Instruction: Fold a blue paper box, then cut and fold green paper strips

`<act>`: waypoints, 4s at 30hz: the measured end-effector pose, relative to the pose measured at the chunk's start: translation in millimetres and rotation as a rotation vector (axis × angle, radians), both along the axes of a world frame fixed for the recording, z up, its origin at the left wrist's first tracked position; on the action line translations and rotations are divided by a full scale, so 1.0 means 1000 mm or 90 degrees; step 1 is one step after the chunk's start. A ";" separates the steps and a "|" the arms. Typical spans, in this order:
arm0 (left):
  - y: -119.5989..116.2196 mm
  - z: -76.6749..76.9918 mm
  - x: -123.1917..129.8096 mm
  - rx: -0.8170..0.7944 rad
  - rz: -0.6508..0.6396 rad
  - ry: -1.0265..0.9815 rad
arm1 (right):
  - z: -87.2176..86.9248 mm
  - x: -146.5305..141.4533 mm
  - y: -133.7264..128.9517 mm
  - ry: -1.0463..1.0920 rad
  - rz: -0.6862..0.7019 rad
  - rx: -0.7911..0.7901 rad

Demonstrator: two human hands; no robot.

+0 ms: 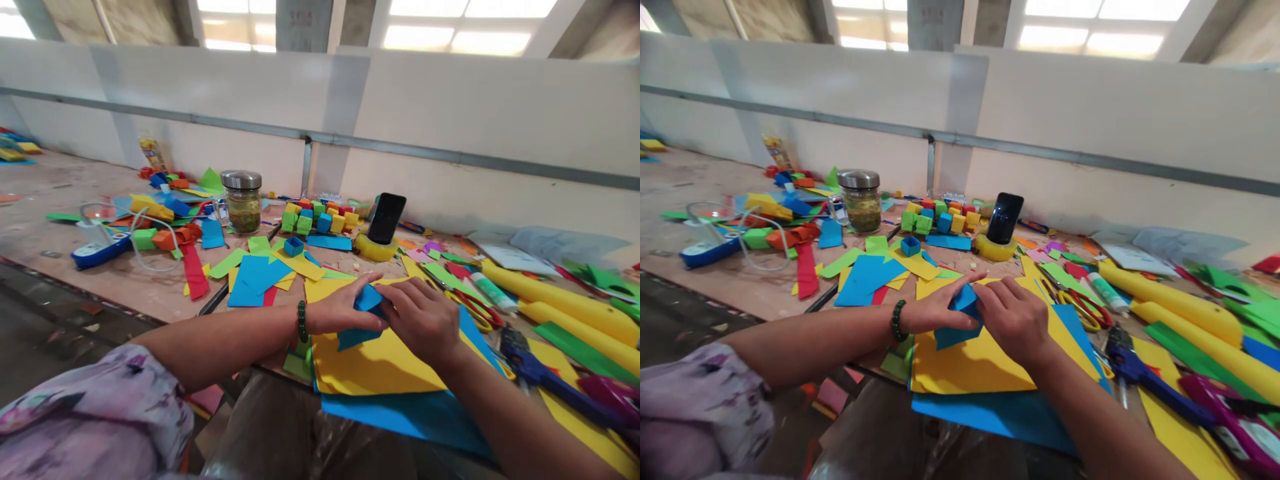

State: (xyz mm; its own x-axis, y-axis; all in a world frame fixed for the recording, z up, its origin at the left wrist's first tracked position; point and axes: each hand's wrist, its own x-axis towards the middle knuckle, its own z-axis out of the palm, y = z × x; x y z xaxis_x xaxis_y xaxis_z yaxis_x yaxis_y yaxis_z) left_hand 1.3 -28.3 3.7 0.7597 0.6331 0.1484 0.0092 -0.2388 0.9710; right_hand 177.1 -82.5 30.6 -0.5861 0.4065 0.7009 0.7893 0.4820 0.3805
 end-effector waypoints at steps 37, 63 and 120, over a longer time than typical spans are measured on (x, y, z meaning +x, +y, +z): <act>-0.001 -0.011 0.011 0.002 0.075 0.060 | -0.008 -0.002 0.008 0.013 -0.154 -0.134; 0.000 -0.008 0.011 -0.352 -0.077 -0.102 | -0.011 0.001 0.024 0.208 -0.372 -0.504; 0.024 -0.014 0.008 -0.217 0.101 -0.039 | -0.019 -0.005 0.024 0.614 -0.097 -0.869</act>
State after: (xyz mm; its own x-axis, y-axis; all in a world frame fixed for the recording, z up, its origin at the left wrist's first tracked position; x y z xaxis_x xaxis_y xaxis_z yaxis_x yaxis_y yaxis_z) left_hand 9.7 -4.5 -9.9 0.6447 0.7629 -0.0495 -0.0397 0.0981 0.9944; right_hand 172.4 -58.6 11.2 -0.0823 0.9875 -0.1342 0.5365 -0.0696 -0.8410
